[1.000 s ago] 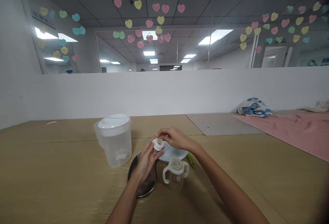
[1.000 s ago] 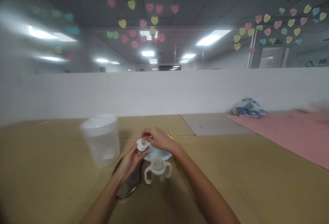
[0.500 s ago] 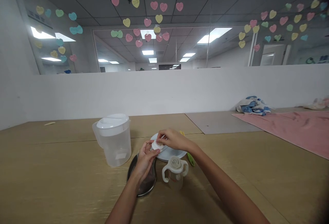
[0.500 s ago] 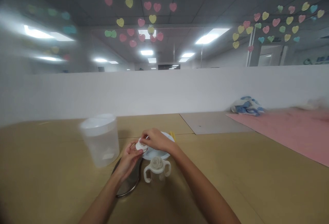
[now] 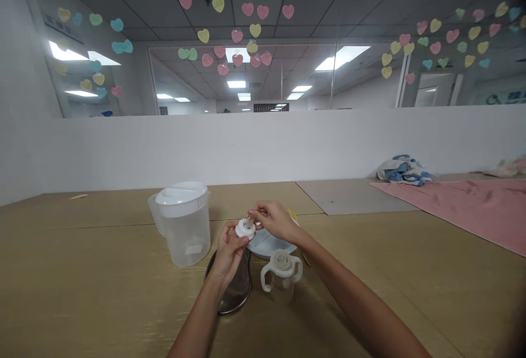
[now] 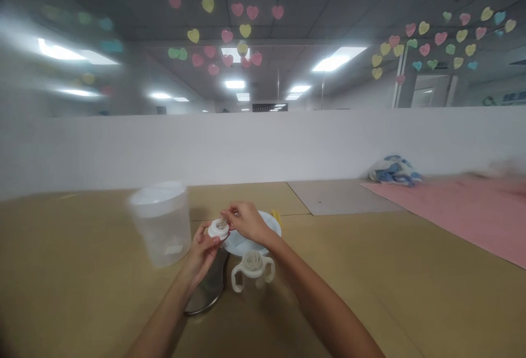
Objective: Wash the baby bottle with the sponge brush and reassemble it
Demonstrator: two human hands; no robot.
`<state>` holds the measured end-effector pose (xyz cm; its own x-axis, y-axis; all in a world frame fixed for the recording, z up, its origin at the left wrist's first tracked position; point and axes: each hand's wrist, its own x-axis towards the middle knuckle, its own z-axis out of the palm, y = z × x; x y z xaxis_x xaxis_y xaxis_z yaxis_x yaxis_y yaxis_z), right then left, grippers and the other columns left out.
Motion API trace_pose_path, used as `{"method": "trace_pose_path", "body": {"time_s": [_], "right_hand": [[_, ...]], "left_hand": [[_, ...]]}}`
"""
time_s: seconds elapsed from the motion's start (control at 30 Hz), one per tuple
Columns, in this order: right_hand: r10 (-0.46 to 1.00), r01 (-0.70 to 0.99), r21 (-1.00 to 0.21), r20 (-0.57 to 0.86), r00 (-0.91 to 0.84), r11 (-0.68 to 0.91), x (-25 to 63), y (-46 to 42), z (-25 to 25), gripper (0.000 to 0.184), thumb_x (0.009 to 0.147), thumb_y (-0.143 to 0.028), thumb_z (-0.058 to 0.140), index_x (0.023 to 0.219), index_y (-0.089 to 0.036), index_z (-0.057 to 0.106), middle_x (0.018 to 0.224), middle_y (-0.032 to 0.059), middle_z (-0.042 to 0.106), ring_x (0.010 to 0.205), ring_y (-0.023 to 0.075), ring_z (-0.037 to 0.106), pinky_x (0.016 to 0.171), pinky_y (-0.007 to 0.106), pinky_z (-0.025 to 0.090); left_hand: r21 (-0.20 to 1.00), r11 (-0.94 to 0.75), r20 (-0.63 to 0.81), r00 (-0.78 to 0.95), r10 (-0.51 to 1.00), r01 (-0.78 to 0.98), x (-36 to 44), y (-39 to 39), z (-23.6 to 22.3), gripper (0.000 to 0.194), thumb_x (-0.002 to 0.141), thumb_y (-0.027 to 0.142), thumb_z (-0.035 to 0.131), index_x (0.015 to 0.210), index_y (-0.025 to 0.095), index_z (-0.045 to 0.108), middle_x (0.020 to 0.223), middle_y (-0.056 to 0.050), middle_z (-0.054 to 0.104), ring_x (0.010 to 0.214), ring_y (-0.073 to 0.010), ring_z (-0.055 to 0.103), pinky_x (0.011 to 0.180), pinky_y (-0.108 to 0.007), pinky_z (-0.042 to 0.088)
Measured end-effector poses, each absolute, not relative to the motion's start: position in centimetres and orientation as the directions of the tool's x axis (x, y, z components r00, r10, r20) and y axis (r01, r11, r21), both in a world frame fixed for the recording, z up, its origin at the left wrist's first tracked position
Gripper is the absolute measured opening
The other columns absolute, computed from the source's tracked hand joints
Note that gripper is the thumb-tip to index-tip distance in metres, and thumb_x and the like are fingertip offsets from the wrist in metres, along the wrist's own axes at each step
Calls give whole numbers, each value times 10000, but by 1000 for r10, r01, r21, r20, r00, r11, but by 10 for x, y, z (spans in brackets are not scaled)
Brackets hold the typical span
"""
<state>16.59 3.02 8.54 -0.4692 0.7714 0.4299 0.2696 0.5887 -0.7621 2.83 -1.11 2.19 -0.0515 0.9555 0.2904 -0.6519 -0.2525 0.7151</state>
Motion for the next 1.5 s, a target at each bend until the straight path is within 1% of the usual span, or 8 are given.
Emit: {"method": "trace_pose_path", "body": {"time_s": [0.23, 0.37, 0.6, 0.8, 1.0, 1.13, 1.33, 1.5], "right_hand": [[861, 68, -936, 289, -418, 347, 162, 30, 88, 366, 679, -505, 628, 683, -155, 520, 670, 9, 585, 629, 140, 597, 587, 287, 538], [847, 132, -901, 327, -420, 413, 162, 31, 87, 341, 702, -489, 611, 727, -156, 544, 743, 27, 610, 708, 153, 605, 598, 271, 528], [767, 465, -621, 407, -496, 631, 169, 29, 89, 228, 748, -373, 602, 776, -148, 630, 734, 34, 649, 689, 138, 584, 630, 238, 436], [792, 618, -499, 427, -435, 608, 167, 22, 94, 87, 739, -230, 607, 749, -152, 643, 711, 31, 660, 665, 129, 576, 592, 215, 368], [781, 825, -152, 451, -432, 544, 156, 10, 92, 154, 813, -209, 495, 760, -161, 632, 771, 79, 666, 704, 171, 591, 581, 245, 329], [766, 849, 31, 415, -491, 528, 153, 4, 92, 158, 816, -186, 472, 770, -152, 619, 809, 107, 658, 714, 193, 598, 578, 257, 328], [743, 794, -178, 514, -429, 581, 164, 4, 104, 236, 806, -212, 487, 1010, -182, 601, 853, 56, 653, 747, 153, 571, 619, 237, 325], [793, 779, -294, 469, -388, 555, 194, -1, 131, 151, 742, -301, 569, 695, -161, 598, 648, 10, 588, 583, 111, 481, 528, 227, 277]], "left_hand": [[697, -255, 315, -33, 949, -670, 27, -9, 21, 464, 492, 146, 776, 843, 200, 477, 855, 1, 672, 747, -137, 646, 709, -225, 488], [717, -277, 313, -60, 948, -639, 29, -8, 21, 454, 511, 133, 775, 857, 191, 487, 889, -6, 665, 797, -139, 642, 726, -222, 477], [723, -257, 280, -68, 958, -641, 34, -3, 12, 465, 512, 131, 783, 861, 192, 482, 860, 11, 645, 756, -114, 616, 688, -204, 460], [743, -261, 279, -70, 958, -616, 38, -2, 10, 469, 502, 134, 789, 859, 192, 491, 920, -2, 643, 782, -121, 620, 702, -210, 462], [792, -336, 260, -216, 941, -511, 42, -3, 13, 476, 456, 130, 800, 856, 182, 548, 956, -19, 635, 802, -141, 627, 721, -227, 462], [810, -343, 248, -252, 935, -475, 43, -5, 16, 446, 451, 163, 803, 829, 185, 567, 916, 4, 628, 726, -123, 625, 645, -210, 454], [808, -339, 302, -154, 941, -482, 48, -1, 3, 451, 603, 305, 740, 994, 222, 532, 953, -20, 621, 786, -157, 620, 678, -257, 475], [835, -464, 478, -25, 878, -296, 47, -14, 4, 337, 746, 388, 597, 1030, 210, 567, 914, -56, 631, 742, -170, 594, 646, -259, 419]]}}
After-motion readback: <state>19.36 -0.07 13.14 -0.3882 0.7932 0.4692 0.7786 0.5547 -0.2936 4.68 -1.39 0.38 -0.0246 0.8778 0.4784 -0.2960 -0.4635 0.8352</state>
